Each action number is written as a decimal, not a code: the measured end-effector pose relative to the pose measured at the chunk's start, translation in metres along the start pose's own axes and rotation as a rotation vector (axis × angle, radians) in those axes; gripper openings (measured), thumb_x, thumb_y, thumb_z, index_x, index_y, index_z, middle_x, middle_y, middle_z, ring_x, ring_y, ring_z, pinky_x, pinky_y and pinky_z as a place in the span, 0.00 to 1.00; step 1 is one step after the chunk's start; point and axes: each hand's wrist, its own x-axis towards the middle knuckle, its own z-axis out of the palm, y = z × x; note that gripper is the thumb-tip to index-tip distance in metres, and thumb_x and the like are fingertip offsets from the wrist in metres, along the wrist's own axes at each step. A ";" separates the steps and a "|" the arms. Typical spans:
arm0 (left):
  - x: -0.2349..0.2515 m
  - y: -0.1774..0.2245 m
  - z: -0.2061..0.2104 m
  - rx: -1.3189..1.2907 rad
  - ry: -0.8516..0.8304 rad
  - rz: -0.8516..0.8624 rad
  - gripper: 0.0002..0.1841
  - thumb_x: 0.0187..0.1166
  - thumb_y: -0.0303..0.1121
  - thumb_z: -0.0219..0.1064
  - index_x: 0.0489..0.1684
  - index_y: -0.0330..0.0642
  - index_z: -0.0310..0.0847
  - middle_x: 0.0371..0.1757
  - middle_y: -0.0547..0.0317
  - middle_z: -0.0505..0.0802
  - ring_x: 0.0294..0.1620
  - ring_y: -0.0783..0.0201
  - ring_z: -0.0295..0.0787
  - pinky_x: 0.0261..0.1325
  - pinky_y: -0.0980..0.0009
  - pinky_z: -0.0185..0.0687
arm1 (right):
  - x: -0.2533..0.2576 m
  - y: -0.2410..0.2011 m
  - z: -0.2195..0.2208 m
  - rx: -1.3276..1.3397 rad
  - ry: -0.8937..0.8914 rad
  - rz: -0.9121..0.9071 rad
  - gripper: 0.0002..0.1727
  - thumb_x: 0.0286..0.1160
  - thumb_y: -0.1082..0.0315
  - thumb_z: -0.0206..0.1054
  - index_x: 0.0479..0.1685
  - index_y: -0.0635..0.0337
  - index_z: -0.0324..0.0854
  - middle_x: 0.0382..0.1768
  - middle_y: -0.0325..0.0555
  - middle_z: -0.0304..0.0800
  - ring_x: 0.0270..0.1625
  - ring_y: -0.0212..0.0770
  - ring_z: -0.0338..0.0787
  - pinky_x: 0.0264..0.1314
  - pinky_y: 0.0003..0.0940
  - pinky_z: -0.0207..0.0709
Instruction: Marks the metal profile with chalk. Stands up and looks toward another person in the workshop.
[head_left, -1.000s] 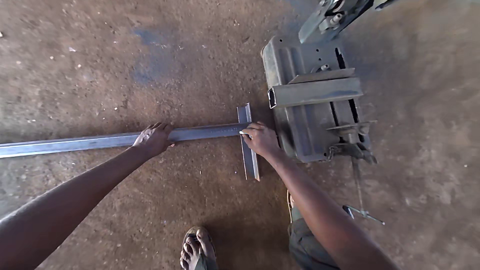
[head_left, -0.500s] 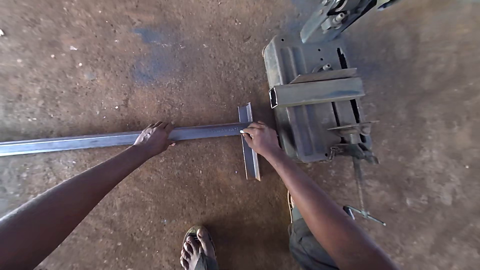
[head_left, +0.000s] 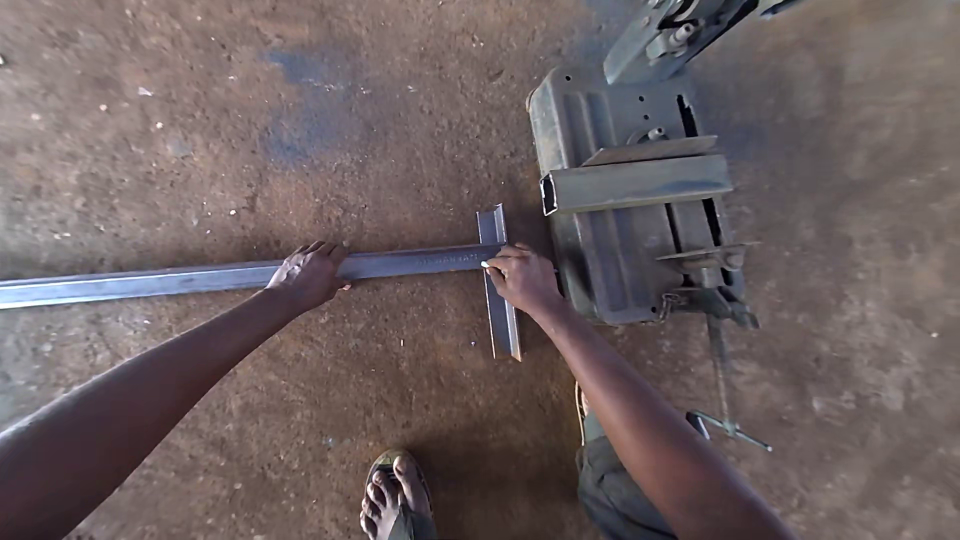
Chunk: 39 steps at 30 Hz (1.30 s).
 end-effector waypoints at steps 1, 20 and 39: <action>0.000 0.000 0.000 0.001 -0.003 -0.002 0.28 0.77 0.38 0.78 0.72 0.29 0.78 0.68 0.34 0.87 0.75 0.36 0.82 0.78 0.43 0.74 | 0.000 0.000 0.000 0.000 0.002 0.001 0.09 0.76 0.68 0.70 0.42 0.58 0.96 0.46 0.50 0.97 0.56 0.55 0.93 0.50 0.56 0.86; 0.002 -0.003 0.003 0.019 0.001 -0.005 0.30 0.77 0.39 0.78 0.74 0.30 0.77 0.71 0.36 0.86 0.76 0.38 0.81 0.79 0.45 0.74 | -0.010 0.000 0.000 0.037 -0.052 0.020 0.09 0.78 0.66 0.70 0.43 0.55 0.97 0.47 0.47 0.97 0.56 0.53 0.92 0.54 0.54 0.85; 0.000 -0.002 0.004 0.005 0.014 -0.002 0.28 0.77 0.39 0.78 0.70 0.29 0.78 0.69 0.35 0.87 0.76 0.37 0.81 0.80 0.45 0.73 | -0.002 0.000 0.005 0.030 0.142 -0.012 0.09 0.74 0.69 0.70 0.41 0.58 0.97 0.43 0.50 0.97 0.51 0.52 0.96 0.66 0.55 0.84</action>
